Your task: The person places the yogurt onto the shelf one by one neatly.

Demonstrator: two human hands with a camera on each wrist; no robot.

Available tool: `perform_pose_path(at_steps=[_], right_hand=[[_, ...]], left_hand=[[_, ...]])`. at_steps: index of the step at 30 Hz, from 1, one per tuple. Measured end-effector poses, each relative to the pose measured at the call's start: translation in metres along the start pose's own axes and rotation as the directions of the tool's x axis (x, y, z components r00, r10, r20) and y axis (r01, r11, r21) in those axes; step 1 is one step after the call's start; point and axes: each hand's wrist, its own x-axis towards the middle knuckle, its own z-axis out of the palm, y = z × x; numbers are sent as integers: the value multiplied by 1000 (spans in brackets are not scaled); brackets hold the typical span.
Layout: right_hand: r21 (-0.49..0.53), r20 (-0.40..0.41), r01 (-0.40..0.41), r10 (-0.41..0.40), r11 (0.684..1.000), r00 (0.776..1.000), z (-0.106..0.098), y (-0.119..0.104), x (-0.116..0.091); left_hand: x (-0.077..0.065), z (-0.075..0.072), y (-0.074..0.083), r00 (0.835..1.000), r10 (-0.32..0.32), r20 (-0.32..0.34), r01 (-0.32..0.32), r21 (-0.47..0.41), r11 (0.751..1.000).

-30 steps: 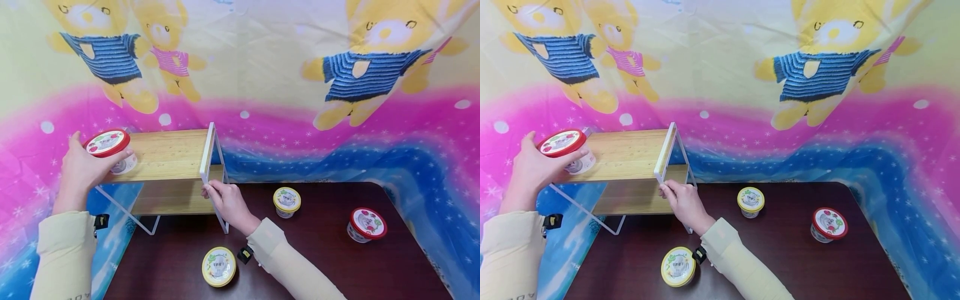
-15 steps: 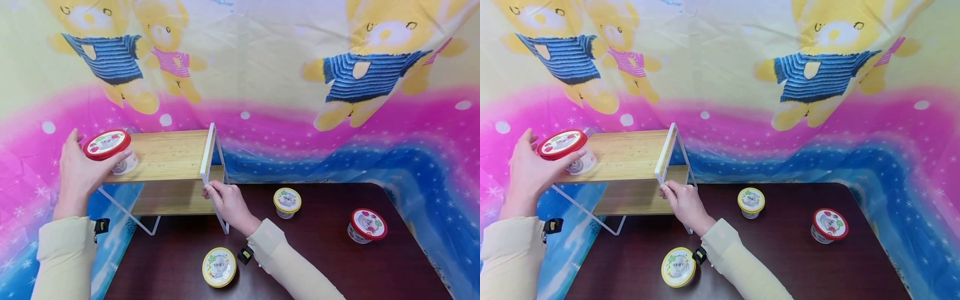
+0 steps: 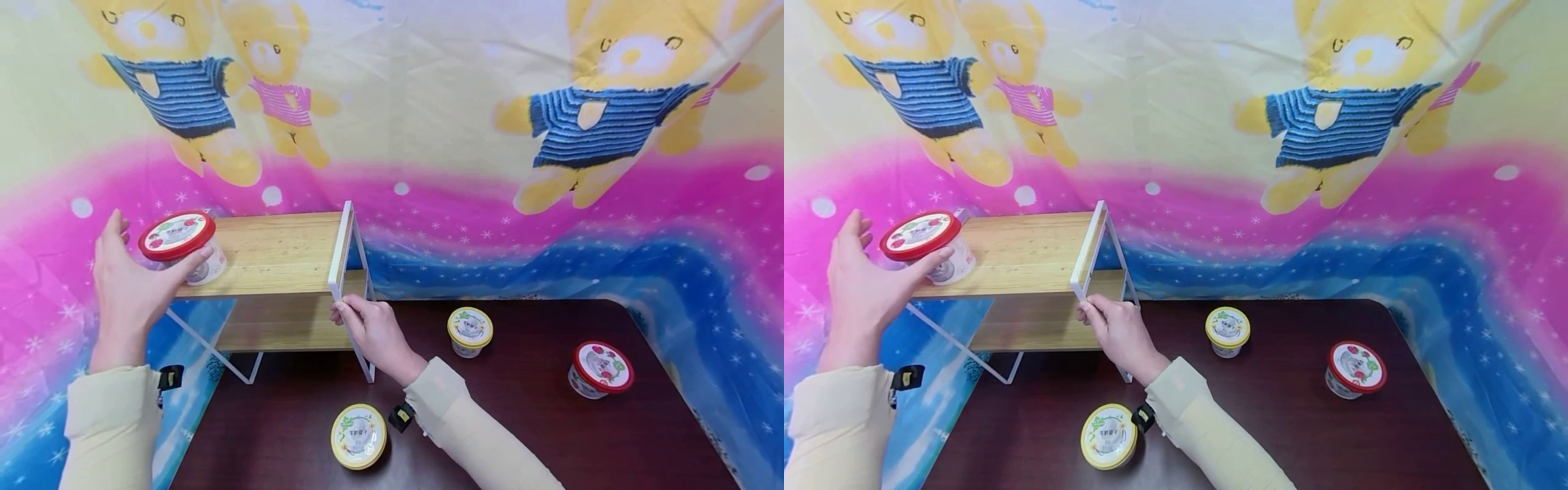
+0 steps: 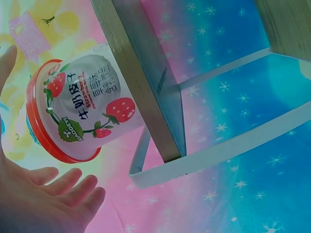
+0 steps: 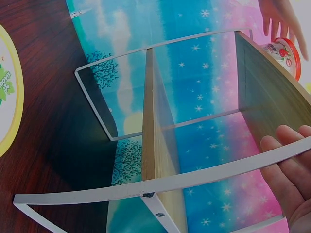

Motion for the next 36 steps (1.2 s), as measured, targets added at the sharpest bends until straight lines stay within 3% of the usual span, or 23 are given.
perform_pose_path(at_steps=[16,36], right_hand=[[14,4,-14,14,1000,1000,0,0,0],[28,-6,4,-4,1000,1000,0,1,1]], left_hand=[[-21,5,3,994,74,-78,-78,-56,995],[-47,17,-9,973,191,-128,-202,-82,976]])
